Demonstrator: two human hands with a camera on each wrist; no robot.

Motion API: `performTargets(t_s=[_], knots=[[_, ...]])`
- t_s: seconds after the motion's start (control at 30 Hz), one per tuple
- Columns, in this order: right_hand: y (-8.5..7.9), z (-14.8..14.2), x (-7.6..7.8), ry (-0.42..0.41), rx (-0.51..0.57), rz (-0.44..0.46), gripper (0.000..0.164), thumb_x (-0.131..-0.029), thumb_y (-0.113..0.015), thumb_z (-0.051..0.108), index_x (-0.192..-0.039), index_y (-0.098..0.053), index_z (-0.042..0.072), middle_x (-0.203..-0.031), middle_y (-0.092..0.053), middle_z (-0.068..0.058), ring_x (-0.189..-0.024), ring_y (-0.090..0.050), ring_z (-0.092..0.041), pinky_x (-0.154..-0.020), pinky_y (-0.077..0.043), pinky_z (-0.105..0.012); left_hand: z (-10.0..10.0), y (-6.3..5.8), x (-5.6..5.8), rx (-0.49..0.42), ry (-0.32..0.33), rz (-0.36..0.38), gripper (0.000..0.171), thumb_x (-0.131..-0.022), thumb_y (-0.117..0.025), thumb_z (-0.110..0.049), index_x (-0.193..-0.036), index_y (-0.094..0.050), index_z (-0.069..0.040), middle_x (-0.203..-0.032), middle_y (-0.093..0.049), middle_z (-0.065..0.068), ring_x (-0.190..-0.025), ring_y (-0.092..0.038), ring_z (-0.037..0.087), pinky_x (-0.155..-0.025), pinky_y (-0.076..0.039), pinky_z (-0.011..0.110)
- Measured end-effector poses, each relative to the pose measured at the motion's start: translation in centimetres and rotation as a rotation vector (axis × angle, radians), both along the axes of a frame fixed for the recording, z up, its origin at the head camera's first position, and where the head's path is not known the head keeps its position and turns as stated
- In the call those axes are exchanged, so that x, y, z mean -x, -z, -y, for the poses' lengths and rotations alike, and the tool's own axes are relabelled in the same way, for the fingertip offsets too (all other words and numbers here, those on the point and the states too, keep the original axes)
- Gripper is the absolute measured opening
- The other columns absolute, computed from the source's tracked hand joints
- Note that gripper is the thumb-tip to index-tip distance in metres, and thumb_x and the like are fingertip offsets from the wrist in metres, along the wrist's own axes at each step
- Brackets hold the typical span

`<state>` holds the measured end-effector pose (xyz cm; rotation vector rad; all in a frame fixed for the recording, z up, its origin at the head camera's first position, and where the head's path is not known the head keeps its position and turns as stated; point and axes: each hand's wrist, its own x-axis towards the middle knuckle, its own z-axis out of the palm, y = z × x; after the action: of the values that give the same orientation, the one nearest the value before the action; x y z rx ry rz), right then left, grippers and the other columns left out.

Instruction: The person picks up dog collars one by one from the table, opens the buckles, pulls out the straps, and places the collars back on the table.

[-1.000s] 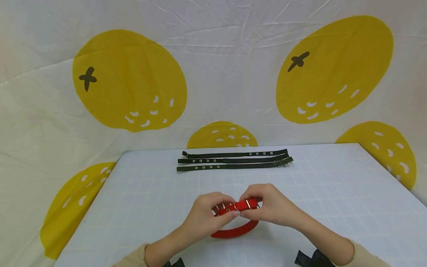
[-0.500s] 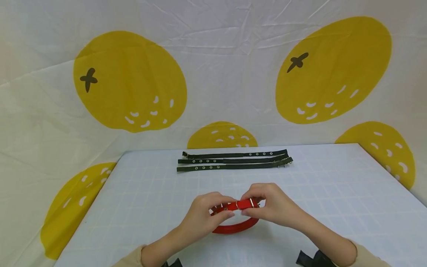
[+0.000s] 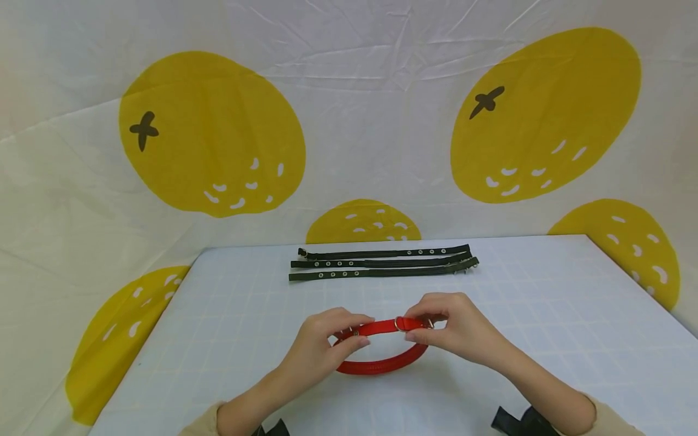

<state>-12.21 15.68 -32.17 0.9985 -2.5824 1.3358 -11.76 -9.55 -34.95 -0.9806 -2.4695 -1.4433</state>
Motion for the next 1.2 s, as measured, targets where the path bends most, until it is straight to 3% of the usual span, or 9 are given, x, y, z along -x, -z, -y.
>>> performTargets(t_s=[0.27, 0.5, 0.67, 0.93, 1.2], knots=[[-0.1, -0.1, 0.1, 0.013, 0.015, 0.000, 0.018, -0.080, -0.074, 0.026, -0.093, -0.071, 0.014, -0.080, -0.065, 0.009, -0.069, -0.059, -0.010, -0.064, -0.054, -0.027, 0.2, -0.1, 0.1, 0.010, -0.011, -0.003, 0.027, -0.083, -0.071, -0.017, -0.111, -0.069, -0.018, -0.093, -0.065, -0.011, -0.077, -0.058, 0.004, -0.067, -0.053, 0.023], [-0.2, -1.2, 0.1, 0.074, -0.008, -0.027, 0.018, -0.079, -0.075, 0.022, -0.094, -0.071, 0.013, -0.083, -0.065, 0.008, -0.072, -0.060, -0.009, -0.066, -0.054, -0.025, 1.4, 0.1, 0.4, -0.042, -0.075, -0.003, 0.028, -0.082, -0.071, -0.013, -0.110, -0.067, -0.018, -0.091, -0.065, -0.010, -0.079, -0.059, 0.006, -0.069, -0.054, 0.024], [-0.1, -1.9, 0.3, 0.157, -0.060, -0.048, 0.018, -0.078, -0.076, 0.017, -0.095, -0.070, 0.013, -0.085, -0.067, 0.009, -0.073, -0.061, -0.006, -0.067, -0.054, -0.025, 2.1, 0.2, 0.6, -0.069, -0.124, -0.053, 0.030, -0.082, -0.071, -0.011, -0.111, -0.065, -0.017, -0.093, -0.066, -0.008, -0.080, -0.060, 0.006, -0.069, -0.054, 0.024], [0.4, -3.9, 1.1, 0.302, -0.112, -0.129, 0.021, -0.074, -0.078, 0.004, -0.093, -0.070, 0.008, -0.082, -0.067, 0.006, -0.070, -0.060, -0.005, -0.063, -0.053, -0.021, 3.5, 0.0, 1.3, -0.117, -0.257, -0.186, 0.041, -0.081, -0.072, -0.006, -0.119, -0.059, -0.014, -0.092, -0.067, -0.004, -0.079, -0.062, 0.006, -0.067, -0.055, 0.025], [0.2, -5.6, 2.0, 0.408, -0.110, -0.113, 0.018, -0.079, -0.075, 0.011, -0.094, -0.069, 0.006, -0.083, -0.068, 0.001, -0.075, -0.064, -0.014, -0.064, -0.053, -0.020, 4.6, 0.2, 2.5, -0.187, -0.344, -0.203, 0.040, -0.083, -0.069, -0.004, -0.121, -0.056, -0.011, -0.093, -0.067, 0.003, -0.081, -0.065, 0.013, -0.071, -0.054, 0.023]])
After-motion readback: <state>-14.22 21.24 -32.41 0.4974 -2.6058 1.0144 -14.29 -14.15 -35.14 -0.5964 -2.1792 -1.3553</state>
